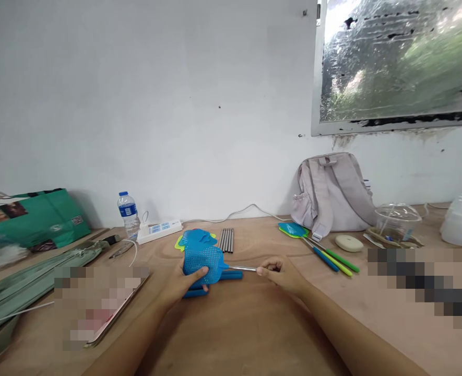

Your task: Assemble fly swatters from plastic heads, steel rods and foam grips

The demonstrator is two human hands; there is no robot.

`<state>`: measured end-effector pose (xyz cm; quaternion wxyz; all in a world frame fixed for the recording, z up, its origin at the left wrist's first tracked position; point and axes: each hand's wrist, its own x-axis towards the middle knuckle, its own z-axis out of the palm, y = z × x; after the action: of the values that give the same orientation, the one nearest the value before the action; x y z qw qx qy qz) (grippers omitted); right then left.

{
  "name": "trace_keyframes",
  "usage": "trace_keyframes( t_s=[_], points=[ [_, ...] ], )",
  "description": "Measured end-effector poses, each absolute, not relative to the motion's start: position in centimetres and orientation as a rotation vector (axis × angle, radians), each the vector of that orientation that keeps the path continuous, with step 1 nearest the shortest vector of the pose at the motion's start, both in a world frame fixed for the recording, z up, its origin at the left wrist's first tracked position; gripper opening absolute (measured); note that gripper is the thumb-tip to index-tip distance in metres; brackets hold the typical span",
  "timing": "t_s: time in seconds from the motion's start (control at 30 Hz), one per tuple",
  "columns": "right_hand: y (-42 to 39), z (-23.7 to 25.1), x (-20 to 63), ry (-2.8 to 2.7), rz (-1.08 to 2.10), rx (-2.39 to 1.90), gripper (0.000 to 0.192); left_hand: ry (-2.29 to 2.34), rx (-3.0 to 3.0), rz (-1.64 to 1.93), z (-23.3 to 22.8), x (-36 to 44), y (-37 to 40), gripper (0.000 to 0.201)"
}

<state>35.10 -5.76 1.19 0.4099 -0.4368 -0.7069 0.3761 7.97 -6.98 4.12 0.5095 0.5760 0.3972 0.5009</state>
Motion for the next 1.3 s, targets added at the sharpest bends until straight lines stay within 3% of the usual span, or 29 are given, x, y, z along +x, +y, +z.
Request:
trace_keyframes(
  t_s=[0.4, 0.57, 0.9, 1.0, 1.17, 1.3],
  points=[
    [-6.0, 1.0, 33.4, -1.724, 1.083, -1.060, 0.037, 1.153, 1.310, 1.290, 6.0, 7.5, -7.6, 0.033],
    [-6.5, 1.0, 31.7, -1.678, 1.029, -1.073, 0.039, 1.324, 1.208, 1.623, 5.3, 6.8, -6.4, 0.054],
    [-7.2, 0.8, 29.8, -1.586, 1.088, -1.103, 0.039, 1.254, 1.622, 2.109, 5.8, 6.3, -6.9, 0.047],
    [-7.2, 0.7, 29.6, -1.581, 1.057, -1.101, 0.040, 1.155, 1.860, 1.948, 5.6, 7.6, -7.4, 0.033],
    [-7.3, 0.7, 29.5, -1.622, 1.026, -1.071, 0.040, 0.740, 2.224, 1.281, 5.0, 9.6, -8.0, 0.026],
    [-7.2, 0.7, 29.6, -1.702, 1.034, -0.993, 0.041, 0.748, 2.212, 1.235, 4.8, 9.4, -7.3, 0.016]
  ],
)
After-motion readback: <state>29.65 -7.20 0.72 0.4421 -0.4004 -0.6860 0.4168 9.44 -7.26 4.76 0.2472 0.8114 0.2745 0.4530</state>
